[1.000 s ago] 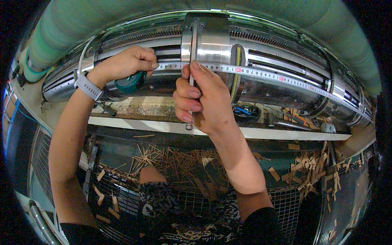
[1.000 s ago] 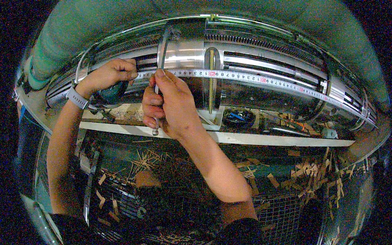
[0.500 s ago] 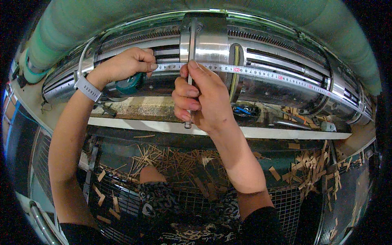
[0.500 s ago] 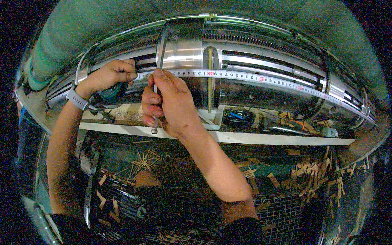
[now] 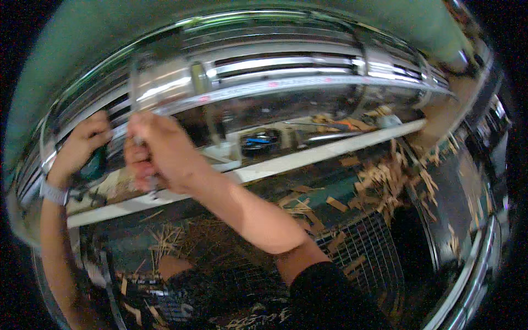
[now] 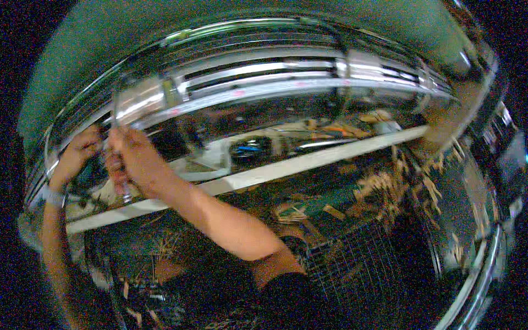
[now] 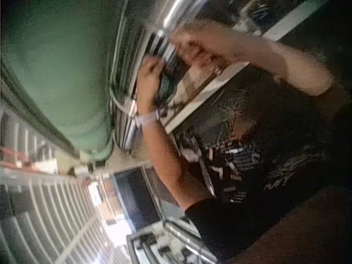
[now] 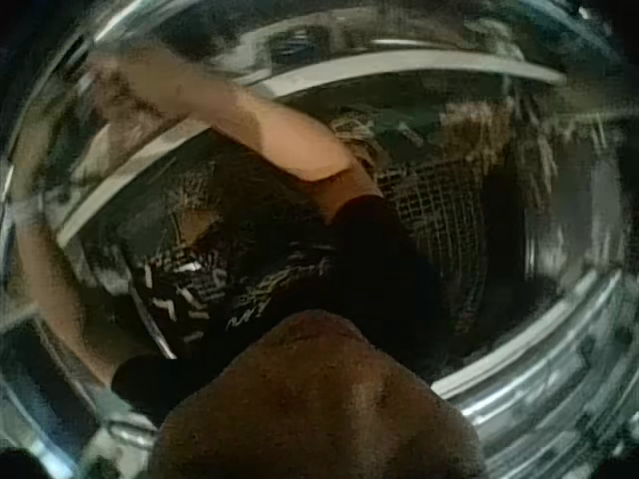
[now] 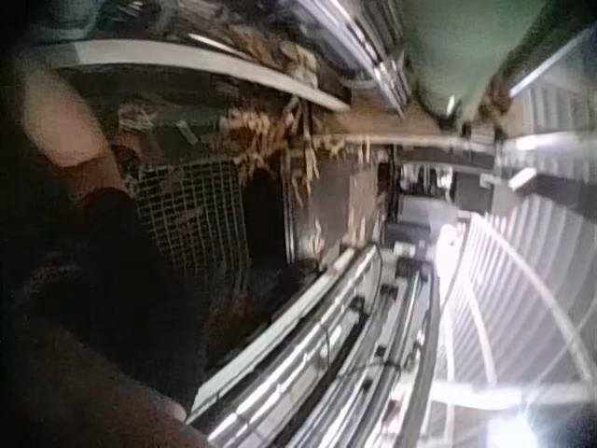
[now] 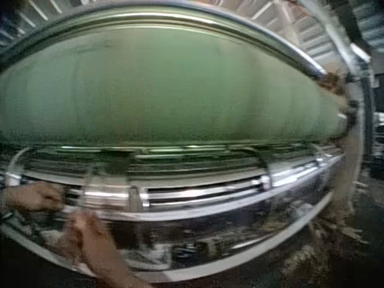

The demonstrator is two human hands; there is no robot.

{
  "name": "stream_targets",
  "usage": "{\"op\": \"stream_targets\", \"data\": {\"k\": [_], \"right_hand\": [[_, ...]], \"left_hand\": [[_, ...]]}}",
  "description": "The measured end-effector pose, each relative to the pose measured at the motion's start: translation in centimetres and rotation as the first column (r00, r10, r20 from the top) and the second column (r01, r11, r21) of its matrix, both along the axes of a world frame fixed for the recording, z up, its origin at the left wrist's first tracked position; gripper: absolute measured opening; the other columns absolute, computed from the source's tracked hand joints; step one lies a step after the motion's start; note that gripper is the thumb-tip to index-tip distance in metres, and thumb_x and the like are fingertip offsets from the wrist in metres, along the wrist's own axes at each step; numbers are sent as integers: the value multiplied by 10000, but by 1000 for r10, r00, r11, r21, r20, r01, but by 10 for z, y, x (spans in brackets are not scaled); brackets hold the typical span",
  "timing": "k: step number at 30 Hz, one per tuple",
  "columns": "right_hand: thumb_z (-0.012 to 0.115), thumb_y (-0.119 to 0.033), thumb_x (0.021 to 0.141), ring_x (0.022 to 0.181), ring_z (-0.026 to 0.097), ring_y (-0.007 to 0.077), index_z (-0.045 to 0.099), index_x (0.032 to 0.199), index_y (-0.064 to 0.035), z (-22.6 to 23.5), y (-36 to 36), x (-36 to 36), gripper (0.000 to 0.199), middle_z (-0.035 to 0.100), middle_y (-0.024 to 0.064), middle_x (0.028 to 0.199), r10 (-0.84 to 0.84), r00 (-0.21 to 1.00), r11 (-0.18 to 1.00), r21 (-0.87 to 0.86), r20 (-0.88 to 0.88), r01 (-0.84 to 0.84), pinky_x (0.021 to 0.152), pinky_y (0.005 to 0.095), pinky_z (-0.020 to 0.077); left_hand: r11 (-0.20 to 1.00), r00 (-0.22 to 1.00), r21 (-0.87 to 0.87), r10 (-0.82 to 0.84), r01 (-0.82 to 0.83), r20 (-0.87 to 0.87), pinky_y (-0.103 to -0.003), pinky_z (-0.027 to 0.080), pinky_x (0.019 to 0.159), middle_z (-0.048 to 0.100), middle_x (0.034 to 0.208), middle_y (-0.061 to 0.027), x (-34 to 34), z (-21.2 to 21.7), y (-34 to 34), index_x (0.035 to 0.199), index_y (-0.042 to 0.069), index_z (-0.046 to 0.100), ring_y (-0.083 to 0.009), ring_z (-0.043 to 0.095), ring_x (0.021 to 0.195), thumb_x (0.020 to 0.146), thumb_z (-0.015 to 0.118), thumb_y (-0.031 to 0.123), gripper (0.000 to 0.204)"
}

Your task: The person uses a tape measure and a wrench to measure and adjust silver components on a large industrial cylindrical roller in a factory.

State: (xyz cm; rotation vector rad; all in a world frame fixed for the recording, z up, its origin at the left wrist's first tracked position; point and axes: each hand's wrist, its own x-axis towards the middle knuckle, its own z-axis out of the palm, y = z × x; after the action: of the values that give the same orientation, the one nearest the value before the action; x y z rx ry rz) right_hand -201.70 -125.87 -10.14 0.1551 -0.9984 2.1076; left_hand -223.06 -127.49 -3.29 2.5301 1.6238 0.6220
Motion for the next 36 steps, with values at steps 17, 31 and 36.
{"op": "stream_targets", "data": {"k": [17,31,36], "right_hand": [[428,-223,913,520,559,141,492,854,-23,-22,12,78,218,554,81,630,-671,734,645,569,102,511,432,279,453],[433,-351,915,462,431,101,489,852,-32,-39,95,236,330,514,30,641,-906,365,405,188,213,895,400,232,301],[423,-220,903,467,427,109,476,830,-37,-31,101,239,203,501,43,645,-910,403,415,155,100,897,401,242,300]], "left_hand": [[993,994,-90,86,-80,70,-246,313,621,357,700,-48,15,8,-4,621,-39,468,-144,399,673,801,522,102,235],[988,994,-152,48,-33,101,-242,323,629,391,693,-36,0,8,1,616,-24,497,-135,416,667,811,535,120,245],[987,988,-160,51,-28,143,-247,322,627,386,673,-36,5,10,-1,614,-19,498,-133,411,665,808,538,124,244]]}}
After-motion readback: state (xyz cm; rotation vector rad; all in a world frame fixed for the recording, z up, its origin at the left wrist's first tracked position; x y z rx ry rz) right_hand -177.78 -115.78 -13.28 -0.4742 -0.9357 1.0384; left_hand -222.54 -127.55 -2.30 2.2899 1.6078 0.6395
